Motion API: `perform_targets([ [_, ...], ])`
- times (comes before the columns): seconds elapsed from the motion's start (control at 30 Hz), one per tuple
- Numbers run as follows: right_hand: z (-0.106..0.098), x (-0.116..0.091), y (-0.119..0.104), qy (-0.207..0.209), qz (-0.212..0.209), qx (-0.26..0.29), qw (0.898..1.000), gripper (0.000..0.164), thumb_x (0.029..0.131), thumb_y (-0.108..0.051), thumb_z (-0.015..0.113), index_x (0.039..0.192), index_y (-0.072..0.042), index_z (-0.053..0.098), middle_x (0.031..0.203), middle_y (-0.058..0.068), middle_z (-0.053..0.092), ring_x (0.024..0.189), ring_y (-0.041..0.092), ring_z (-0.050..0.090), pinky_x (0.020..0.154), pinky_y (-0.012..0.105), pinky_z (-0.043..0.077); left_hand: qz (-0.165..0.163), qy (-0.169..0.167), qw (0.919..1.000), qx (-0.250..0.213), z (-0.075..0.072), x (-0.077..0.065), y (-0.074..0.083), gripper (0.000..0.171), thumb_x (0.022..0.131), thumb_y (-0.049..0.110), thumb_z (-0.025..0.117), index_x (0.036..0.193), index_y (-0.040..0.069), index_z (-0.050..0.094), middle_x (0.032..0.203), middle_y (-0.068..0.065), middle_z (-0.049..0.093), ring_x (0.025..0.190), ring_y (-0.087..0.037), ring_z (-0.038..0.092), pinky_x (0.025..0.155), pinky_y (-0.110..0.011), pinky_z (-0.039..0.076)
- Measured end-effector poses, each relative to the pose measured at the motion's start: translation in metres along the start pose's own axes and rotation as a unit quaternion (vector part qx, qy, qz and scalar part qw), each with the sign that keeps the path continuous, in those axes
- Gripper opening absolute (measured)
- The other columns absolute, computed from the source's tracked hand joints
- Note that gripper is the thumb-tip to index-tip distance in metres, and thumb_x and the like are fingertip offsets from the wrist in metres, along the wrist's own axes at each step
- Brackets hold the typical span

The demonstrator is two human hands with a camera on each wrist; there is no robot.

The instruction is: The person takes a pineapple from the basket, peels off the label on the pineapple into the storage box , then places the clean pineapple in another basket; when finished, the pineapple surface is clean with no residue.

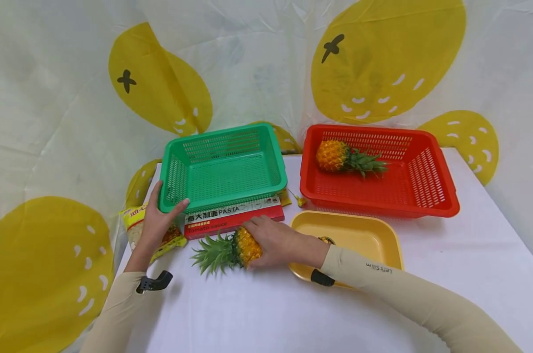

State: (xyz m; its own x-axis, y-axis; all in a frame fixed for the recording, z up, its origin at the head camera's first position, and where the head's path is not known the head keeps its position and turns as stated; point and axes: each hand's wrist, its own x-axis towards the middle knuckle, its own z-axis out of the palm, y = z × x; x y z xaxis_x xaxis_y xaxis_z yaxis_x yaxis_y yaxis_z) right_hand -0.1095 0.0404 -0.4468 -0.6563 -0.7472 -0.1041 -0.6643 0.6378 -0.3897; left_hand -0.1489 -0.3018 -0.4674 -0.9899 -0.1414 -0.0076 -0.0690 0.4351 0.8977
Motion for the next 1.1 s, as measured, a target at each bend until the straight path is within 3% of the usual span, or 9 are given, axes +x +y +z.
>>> perform_targets([
  [0.3,0.001,0.001,0.002,0.011,-0.010,0.022,1.000,0.090,0.082,-0.053,0.089,0.150,-0.006,0.052,0.143,0.010,0.057,0.127,0.025,0.052,0.102,0.037,0.053,-0.013,0.007,0.9999,-0.004,0.003,0.004,-0.004,0.104,0.096,0.048,0.077,0.171,0.035,0.006,0.174,-0.009,0.016,0.154,-0.038,0.025,0.120,-0.060,0.029],
  [0.6,-0.010,-0.002,0.001,0.008,-0.007,0.054,0.998,0.087,0.079,-0.052,0.090,0.145,-0.007,0.058,0.137,0.008,0.061,0.122,0.024,0.054,0.097,0.035,0.054,-0.014,0.013,0.9996,-0.018,0.004,0.003,-0.005,0.104,0.096,0.047,0.078,0.171,0.035,0.007,0.174,-0.007,0.017,0.154,-0.036,0.026,0.121,-0.058,0.029],
  [0.87,-0.048,-0.023,0.004,0.045,-0.015,0.083,0.995,0.086,0.076,-0.049,0.094,0.143,-0.007,0.060,0.135,0.007,0.062,0.119,0.023,0.057,0.094,0.038,0.056,-0.014,0.011,0.9995,-0.025,0.004,0.002,-0.005,0.103,0.097,0.046,0.077,0.171,0.038,0.007,0.174,-0.005,0.017,0.155,-0.035,0.025,0.122,-0.058,0.028],
  [1.1,-0.093,-0.050,0.029,0.089,-0.008,0.081,0.993,0.086,0.075,-0.048,0.095,0.142,-0.005,0.062,0.129,0.006,0.065,0.109,0.021,0.060,0.088,0.038,0.057,-0.022,0.008,0.9995,-0.023,0.005,0.002,-0.004,0.104,0.095,0.049,0.078,0.170,0.041,0.006,0.174,-0.005,0.017,0.156,-0.035,0.023,0.121,-0.060,0.029],
])
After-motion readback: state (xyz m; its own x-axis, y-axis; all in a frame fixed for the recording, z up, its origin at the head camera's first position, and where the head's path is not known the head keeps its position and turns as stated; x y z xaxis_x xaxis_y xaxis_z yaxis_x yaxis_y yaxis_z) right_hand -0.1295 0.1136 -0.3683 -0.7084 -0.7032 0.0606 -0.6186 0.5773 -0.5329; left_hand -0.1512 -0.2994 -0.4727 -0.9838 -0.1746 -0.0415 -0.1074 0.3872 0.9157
